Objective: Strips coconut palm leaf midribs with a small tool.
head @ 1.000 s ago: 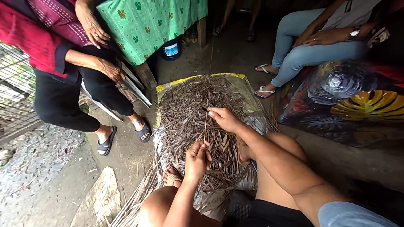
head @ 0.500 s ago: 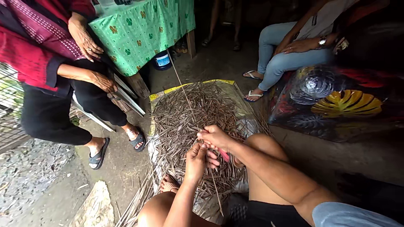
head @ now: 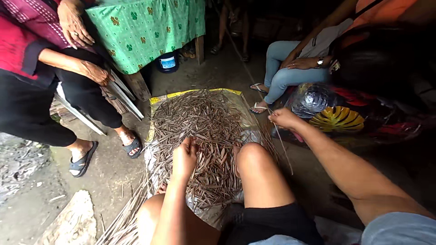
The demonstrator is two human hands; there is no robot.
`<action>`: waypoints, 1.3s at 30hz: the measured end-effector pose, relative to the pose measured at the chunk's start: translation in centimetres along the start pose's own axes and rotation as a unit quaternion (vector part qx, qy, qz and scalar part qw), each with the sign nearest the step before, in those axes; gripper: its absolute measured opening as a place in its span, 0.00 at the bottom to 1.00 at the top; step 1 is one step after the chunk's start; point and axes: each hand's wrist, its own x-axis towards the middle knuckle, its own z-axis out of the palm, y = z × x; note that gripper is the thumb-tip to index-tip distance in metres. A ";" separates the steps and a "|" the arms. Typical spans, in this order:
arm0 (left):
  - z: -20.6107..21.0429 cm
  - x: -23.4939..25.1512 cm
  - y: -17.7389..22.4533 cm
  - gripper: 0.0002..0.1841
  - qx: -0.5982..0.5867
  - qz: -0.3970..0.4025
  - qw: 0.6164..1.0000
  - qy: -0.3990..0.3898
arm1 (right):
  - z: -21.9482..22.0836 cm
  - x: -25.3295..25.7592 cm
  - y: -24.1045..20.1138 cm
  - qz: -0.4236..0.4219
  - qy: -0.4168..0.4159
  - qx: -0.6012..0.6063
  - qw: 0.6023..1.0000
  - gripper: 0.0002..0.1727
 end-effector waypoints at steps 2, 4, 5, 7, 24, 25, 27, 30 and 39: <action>-1.0 -0.4 -0.3 0.15 0.011 -0.008 1.000 0.024 | 1.0 1.1 5.2 0.030 0.029 -0.050 0.998 0.16; -1.7 -0.6 -0.6 0.15 0.005 -0.016 0.999 0.043 | 2.1 1.9 9.9 0.065 0.019 -0.112 0.991 0.17; -1.9 -0.8 -0.7 0.15 0.005 -0.018 0.999 0.049 | 2.7 1.7 11.7 0.090 0.010 -0.137 0.986 0.19; -2.4 -1.2 -0.8 0.15 0.016 -0.019 0.998 0.054 | 3.8 0.7 14.1 0.134 0.010 -0.148 0.980 0.24; -4.3 -18.8 -22.6 0.20 -0.049 -0.454 0.864 0.212 | 6.3 3.0 -1.2 -0.199 -0.061 -0.208 0.956 0.19; -2.4 -20.5 -24.6 0.19 -0.043 -0.482 0.857 0.175 | 7.0 3.4 -2.4 -0.214 -0.077 -0.215 0.950 0.18; 0.1 -23.1 -27.1 0.22 -0.037 -0.550 0.827 0.113 | 8.8 3.9 -4.3 -0.236 -0.110 -0.231 0.938 0.18; 1.5 -25.2 -29.3 0.26 -0.038 -0.617 0.780 0.095 | 11.1 4.1 -4.9 -0.256 -0.148 -0.249 0.922 0.18; 3.7 -27.3 -31.0 0.27 0.037 -0.631 0.773 -0.048 | 12.3 4.0 -5.6 -0.251 -0.172 -0.321 0.897 0.16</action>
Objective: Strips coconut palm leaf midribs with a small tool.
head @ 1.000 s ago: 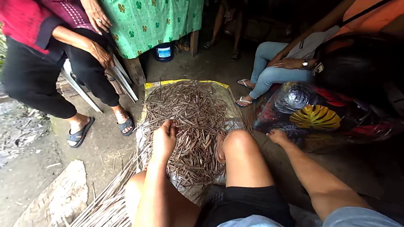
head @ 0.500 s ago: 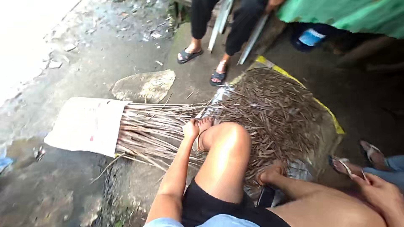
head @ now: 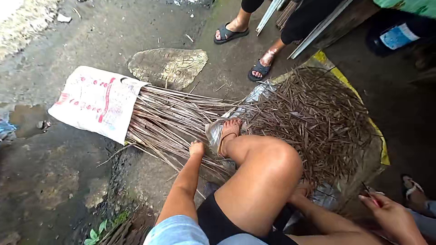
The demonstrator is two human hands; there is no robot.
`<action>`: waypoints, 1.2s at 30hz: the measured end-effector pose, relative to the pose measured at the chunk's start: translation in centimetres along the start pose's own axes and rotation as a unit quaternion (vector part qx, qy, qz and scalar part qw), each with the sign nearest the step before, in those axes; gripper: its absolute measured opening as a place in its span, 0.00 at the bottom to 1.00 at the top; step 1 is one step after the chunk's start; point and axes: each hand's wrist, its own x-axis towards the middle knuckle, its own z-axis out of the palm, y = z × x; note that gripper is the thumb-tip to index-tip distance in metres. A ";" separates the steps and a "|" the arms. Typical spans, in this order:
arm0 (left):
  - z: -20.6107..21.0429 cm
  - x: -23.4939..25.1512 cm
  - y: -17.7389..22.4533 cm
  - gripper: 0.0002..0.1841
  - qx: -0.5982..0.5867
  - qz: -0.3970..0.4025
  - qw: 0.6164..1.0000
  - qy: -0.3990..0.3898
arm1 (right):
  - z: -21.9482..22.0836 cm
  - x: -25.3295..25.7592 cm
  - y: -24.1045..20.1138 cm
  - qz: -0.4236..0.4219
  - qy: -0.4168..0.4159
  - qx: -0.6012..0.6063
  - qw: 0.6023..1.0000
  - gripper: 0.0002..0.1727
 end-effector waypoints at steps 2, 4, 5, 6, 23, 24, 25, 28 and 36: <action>1.4 -0.1 -0.9 0.26 0.040 0.004 0.999 -0.002 | 0.3 0.1 -0.8 -0.010 -0.009 -0.013 1.000 0.14; 2.2 -0.7 -1.6 0.24 0.087 0.020 0.996 -0.014 | 0.4 0.3 -1.4 -0.017 -0.011 -0.018 1.000 0.13; 2.3 -1.0 -1.7 0.23 0.108 0.029 0.993 -0.022 | 0.5 0.3 -1.5 -0.019 -0.010 -0.017 1.000 0.13; 2.4 -1.2 -1.8 0.22 0.130 0.040 0.990 -0.025 | 0.5 0.2 -1.6 -0.022 -0.007 -0.015 1.000 0.13; 2.4 -2.3 -7.8 0.24 0.120 -0.055 0.990 0.057 | 1.2 -0.7 -0.3 -0.027 0.021 0.004 0.999 0.13; 2.3 -2.3 -8.0 0.23 0.132 -0.054 0.988 0.055 | 1.2 -0.6 -0.4 -0.025 0.018 0.002 1.000 0.13; 2.0 -2.3 -8.1 0.22 0.139 -0.048 0.988 0.055 | 1.2 -0.5 -0.5 -0.024 0.016 0.002 1.000 0.13; 0.8 -2.6 -8.1 0.19 0.164 -0.024 0.985 0.047 | 1.0 -0.4 -0.7 -0.025 0.020 0.002 0.999 0.13; -5.2 -5.2 -9.6 0.21 0.111 0.081 0.976 0.169 | 0.2 -0.2 -1.7 -0.035 0.030 0.006 0.999 0.14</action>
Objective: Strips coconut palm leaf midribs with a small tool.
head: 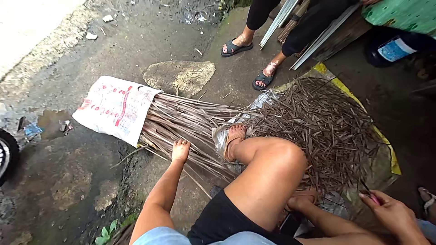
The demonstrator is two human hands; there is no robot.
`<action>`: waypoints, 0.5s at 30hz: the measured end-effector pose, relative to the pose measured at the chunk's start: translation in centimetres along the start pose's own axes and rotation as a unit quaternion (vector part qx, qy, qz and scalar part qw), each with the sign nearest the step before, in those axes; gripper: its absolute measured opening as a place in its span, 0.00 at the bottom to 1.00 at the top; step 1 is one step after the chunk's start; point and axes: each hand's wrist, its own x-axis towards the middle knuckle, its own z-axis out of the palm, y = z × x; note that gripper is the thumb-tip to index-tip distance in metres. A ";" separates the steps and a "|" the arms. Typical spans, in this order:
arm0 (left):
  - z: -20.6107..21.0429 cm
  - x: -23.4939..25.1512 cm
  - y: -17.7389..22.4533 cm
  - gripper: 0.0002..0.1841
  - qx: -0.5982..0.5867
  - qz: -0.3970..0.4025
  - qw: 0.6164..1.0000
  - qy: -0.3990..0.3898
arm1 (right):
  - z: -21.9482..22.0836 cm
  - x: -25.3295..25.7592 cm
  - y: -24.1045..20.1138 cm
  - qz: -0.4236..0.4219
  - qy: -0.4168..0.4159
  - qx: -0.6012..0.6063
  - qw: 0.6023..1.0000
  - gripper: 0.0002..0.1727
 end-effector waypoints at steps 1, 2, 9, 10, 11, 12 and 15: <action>-0.6 -0.2 -0.5 0.21 -0.011 0.020 0.999 0.038 | 0.0 0.1 0.0 -0.005 0.002 0.005 1.000 0.14; -1.4 -0.2 -0.6 0.20 -0.014 0.046 0.996 0.078 | -0.1 0.2 0.0 -0.010 0.007 0.015 1.000 0.15; -10.0 -0.5 2.6 0.17 -0.002 0.121 0.970 0.211 | -0.3 1.0 -2.3 -0.003 0.021 0.061 0.998 0.16; -10.6 -0.7 2.9 0.17 0.009 0.134 0.967 0.218 | 0.0 1.1 -2.6 -0.008 0.023 0.070 0.997 0.16; -11.2 -1.0 3.5 0.16 0.019 0.148 0.965 0.218 | 0.2 1.1 -2.8 -0.012 0.022 0.078 0.997 0.17; -11.9 -1.3 4.4 0.16 0.024 0.162 0.961 0.224 | 0.0 1.1 -3.0 -0.015 0.020 0.083 0.996 0.17; -14.3 -1.9 6.7 0.15 0.010 0.192 0.939 0.286 | -0.4 1.0 -3.6 -0.021 0.020 0.093 0.995 0.17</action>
